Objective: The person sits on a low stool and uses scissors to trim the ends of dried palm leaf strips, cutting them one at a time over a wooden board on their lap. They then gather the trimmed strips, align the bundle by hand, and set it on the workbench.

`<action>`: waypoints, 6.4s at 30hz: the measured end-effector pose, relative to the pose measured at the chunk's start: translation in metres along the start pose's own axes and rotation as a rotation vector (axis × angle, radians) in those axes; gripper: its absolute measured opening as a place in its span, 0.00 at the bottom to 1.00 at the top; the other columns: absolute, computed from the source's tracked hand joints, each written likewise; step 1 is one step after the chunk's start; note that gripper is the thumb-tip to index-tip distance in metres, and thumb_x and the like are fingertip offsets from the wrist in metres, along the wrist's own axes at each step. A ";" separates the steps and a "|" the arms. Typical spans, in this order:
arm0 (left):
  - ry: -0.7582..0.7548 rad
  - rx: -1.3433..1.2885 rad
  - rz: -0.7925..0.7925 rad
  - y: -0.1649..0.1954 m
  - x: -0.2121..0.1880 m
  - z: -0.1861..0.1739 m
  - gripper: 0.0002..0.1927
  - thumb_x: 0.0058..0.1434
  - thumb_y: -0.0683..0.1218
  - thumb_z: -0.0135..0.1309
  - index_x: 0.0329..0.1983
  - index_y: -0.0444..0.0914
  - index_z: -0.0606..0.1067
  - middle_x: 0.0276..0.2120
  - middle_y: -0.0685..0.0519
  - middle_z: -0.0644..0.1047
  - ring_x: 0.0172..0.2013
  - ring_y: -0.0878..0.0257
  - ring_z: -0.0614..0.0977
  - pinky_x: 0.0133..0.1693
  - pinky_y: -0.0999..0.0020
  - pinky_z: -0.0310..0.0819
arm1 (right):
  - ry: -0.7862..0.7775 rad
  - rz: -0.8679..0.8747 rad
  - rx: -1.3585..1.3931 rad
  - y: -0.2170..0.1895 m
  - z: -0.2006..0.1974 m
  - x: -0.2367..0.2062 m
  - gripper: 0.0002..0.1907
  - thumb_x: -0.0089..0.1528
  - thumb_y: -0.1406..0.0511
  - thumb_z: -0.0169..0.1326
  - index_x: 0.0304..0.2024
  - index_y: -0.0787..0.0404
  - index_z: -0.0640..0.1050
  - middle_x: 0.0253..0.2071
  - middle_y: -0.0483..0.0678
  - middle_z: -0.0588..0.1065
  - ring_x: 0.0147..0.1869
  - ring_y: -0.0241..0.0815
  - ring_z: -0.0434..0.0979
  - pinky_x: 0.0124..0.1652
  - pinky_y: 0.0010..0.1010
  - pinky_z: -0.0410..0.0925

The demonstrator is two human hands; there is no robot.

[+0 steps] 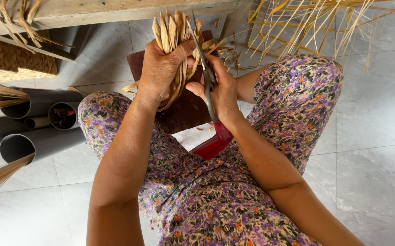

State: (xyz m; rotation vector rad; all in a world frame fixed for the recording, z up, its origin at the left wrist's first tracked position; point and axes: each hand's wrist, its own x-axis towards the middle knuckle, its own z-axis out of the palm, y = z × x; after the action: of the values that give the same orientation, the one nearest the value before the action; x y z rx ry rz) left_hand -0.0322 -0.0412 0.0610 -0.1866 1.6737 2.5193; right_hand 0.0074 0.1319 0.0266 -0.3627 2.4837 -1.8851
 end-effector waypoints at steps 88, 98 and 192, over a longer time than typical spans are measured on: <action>-0.075 0.257 0.077 0.007 -0.002 -0.011 0.15 0.60 0.37 0.68 0.50 0.31 0.79 0.43 0.46 0.84 0.42 0.64 0.86 0.47 0.68 0.86 | 0.119 -0.515 0.041 -0.005 0.018 -0.001 0.17 0.64 0.80 0.60 0.51 0.63 0.73 0.48 0.48 0.78 0.47 0.38 0.80 0.48 0.27 0.75; -0.166 0.136 0.044 -0.008 0.004 -0.014 0.17 0.63 0.36 0.65 0.54 0.30 0.77 0.46 0.46 0.83 0.47 0.62 0.85 0.49 0.66 0.84 | 0.010 -0.407 0.276 -0.001 0.018 -0.002 0.16 0.66 0.79 0.58 0.53 0.66 0.70 0.46 0.51 0.77 0.49 0.38 0.80 0.46 0.28 0.75; -0.107 0.309 0.174 0.019 -0.009 -0.024 0.12 0.63 0.40 0.67 0.48 0.33 0.81 0.38 0.51 0.83 0.36 0.66 0.83 0.40 0.71 0.82 | 0.165 0.163 0.366 0.065 -0.018 -0.002 0.08 0.71 0.68 0.57 0.52 0.60 0.75 0.28 0.41 0.72 0.27 0.30 0.70 0.27 0.22 0.64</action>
State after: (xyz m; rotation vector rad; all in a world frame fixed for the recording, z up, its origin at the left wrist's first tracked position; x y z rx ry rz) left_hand -0.0256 -0.0711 0.0705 0.1234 2.0820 2.2915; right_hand -0.0049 0.1662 -0.0308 0.0013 2.1062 -2.3144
